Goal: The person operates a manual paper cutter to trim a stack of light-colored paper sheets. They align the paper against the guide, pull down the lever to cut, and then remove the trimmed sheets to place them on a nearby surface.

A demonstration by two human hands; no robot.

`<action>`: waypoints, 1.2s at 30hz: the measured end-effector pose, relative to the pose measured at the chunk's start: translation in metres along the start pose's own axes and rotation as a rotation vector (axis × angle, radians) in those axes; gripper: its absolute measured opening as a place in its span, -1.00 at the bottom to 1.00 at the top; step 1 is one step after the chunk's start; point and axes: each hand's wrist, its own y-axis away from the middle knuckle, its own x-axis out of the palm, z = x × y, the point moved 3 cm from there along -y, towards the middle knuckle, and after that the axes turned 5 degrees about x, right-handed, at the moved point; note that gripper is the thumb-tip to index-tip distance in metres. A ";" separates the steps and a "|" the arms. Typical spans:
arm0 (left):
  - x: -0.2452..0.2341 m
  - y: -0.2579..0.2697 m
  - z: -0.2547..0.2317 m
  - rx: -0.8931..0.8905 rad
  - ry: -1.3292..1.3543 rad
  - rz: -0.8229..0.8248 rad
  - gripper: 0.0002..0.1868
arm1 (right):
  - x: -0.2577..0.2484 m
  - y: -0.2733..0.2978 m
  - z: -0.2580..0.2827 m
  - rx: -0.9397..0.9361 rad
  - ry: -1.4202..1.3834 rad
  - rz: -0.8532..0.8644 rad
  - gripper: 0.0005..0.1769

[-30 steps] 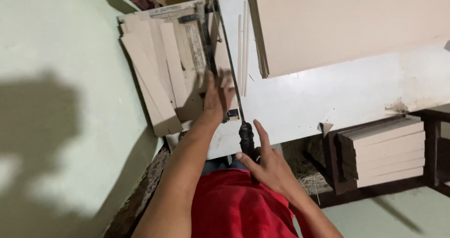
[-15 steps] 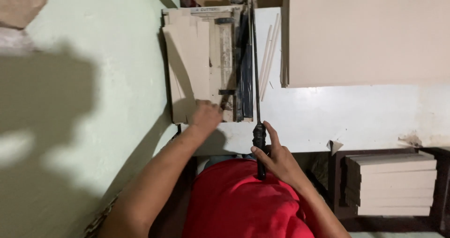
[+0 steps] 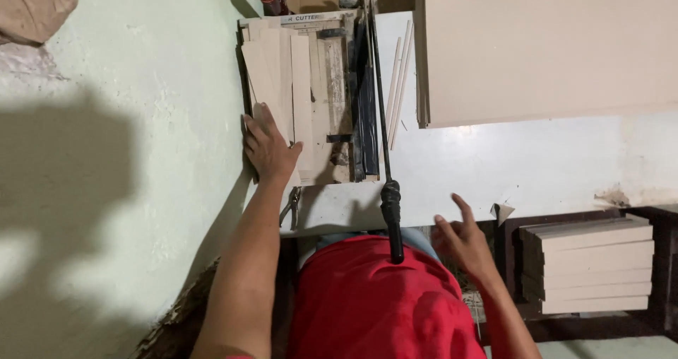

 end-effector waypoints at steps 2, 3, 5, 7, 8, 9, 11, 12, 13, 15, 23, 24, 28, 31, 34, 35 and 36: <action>0.007 -0.007 0.003 -0.099 0.117 -0.010 0.13 | -0.004 -0.009 -0.027 0.057 0.039 -0.083 -0.13; 0.002 -0.007 0.001 -0.092 0.117 -0.008 0.13 | -0.002 -0.011 -0.039 0.059 0.035 -0.088 -0.13; -0.007 -0.006 -0.003 -0.020 0.055 -0.032 -0.01 | 0.002 -0.015 -0.065 0.145 0.049 -0.116 -0.11; 0.000 -0.013 0.003 -0.001 0.046 -0.060 -0.01 | 0.007 -0.038 -0.117 0.190 0.020 -0.117 -0.12; 0.003 -0.016 0.006 0.010 0.038 -0.089 -0.01 | 0.010 -0.049 -0.144 0.233 -0.002 -0.113 -0.13; 0.005 -0.024 0.006 0.021 0.038 -0.084 -0.01 | 0.016 -0.056 -0.167 0.240 -0.009 -0.120 -0.13; 0.011 -0.040 0.012 -0.094 0.162 -0.095 0.17 | 0.028 -0.069 -0.216 0.320 -0.350 -0.153 -0.20; 0.016 -0.047 0.014 -0.084 0.162 -0.091 0.17 | 0.033 -0.072 -0.238 0.324 -0.357 -0.161 -0.20; 0.022 -0.054 0.017 -0.143 0.182 -0.052 0.22 | 0.039 -0.074 -0.261 0.339 -0.317 -0.174 -0.22; 0.029 -0.063 0.023 -0.188 0.198 -0.007 0.26 | 0.052 -0.077 -0.302 0.360 -0.289 -0.195 -0.23; 0.032 -0.057 0.019 -0.187 0.101 -0.038 0.22 | 0.091 -0.083 -0.362 0.178 -0.309 -0.265 -0.33; 0.020 -0.046 0.001 -0.176 0.096 -0.038 0.22 | 0.078 -0.084 -0.334 0.181 -0.320 -0.269 -0.33; -0.030 0.003 -0.090 0.098 0.037 -0.098 -0.01 | 0.017 -0.104 -0.214 -0.011 -0.150 -0.346 -0.45; -0.013 0.012 -0.149 0.338 0.140 -0.137 -0.15 | -0.021 -0.142 -0.133 -0.079 -0.447 -0.262 -0.55; 0.005 0.022 -0.215 0.557 0.271 -0.152 -0.19 | -0.063 -0.182 -0.065 -0.083 -0.778 -0.144 -0.45; 0.010 0.030 -0.236 0.623 0.318 -0.113 -0.19 | -0.075 -0.194 -0.045 -0.095 -0.876 -0.121 -0.37; 0.019 0.031 -0.254 0.616 0.312 -0.121 -0.19 | -0.086 -0.217 -0.040 -0.100 -0.875 -0.110 -0.37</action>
